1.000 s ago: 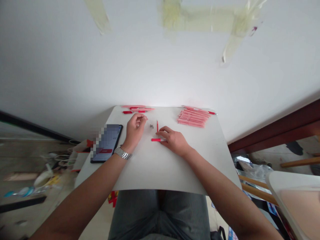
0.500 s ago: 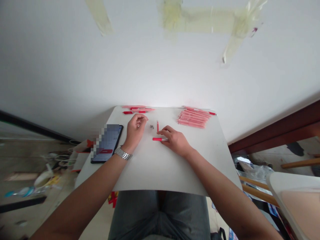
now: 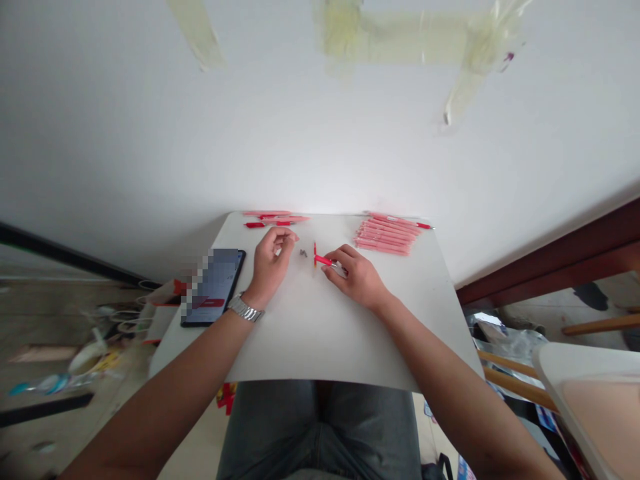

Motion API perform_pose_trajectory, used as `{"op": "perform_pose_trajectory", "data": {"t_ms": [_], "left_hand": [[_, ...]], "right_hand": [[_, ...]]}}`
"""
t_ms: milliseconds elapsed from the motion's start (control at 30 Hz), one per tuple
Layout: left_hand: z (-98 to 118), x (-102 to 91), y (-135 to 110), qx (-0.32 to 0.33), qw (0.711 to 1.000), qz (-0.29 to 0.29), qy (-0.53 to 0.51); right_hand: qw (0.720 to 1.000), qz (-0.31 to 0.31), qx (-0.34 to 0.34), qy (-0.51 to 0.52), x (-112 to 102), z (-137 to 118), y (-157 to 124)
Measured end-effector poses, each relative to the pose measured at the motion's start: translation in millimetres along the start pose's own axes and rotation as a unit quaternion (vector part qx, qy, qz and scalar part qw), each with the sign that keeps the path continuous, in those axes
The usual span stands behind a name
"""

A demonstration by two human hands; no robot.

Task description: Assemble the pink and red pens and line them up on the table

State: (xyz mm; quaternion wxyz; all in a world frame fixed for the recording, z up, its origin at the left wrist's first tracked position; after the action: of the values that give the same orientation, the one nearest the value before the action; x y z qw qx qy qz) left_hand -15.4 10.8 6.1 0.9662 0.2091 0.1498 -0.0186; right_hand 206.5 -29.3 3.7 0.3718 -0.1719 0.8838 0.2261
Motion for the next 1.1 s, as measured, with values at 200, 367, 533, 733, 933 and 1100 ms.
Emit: {"op": "perform_pose_trajectory", "data": {"t_ms": [200,367,533,733,933,1100], "left_hand": [[14,2.8,-5,0.038,0.998,-0.051,0.010],[18,6.1,-10,0.058,0.991,-0.119,0.000],[14,10.6,-12,0.059,0.984,-0.162,-0.049],[9,13.5,-12,0.071,0.977,-0.185,-0.079],[10,13.7,-12,0.057,0.977,-0.187,-0.079],[13,13.1,-11,0.045,0.979,-0.178,-0.091]], "right_hand": [[1.000,0.021,-0.002,-0.001,-3,-1,-1],[1.000,0.023,-0.011,0.001,-5,-1,-2],[0.999,0.013,-0.035,0.015,-4,1,-2],[0.997,0.017,-0.062,0.037,-2,4,-2],[0.997,0.021,-0.061,0.038,-2,4,-2],[0.998,0.023,-0.053,0.030,-2,6,-2]]}}
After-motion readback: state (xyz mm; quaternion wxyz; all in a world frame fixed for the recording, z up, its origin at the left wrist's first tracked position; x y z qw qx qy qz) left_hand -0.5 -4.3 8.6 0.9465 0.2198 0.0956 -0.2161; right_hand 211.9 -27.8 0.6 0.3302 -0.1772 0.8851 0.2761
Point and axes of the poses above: each hand's wrist, its own y-axis towards the middle knuckle, its own x-axis out of the palm, z = x × y, the point moved 1 cm from there along y, towards the middle knuckle, and after that the axes turned 9 degrees about -z, right-handed, at the moved point
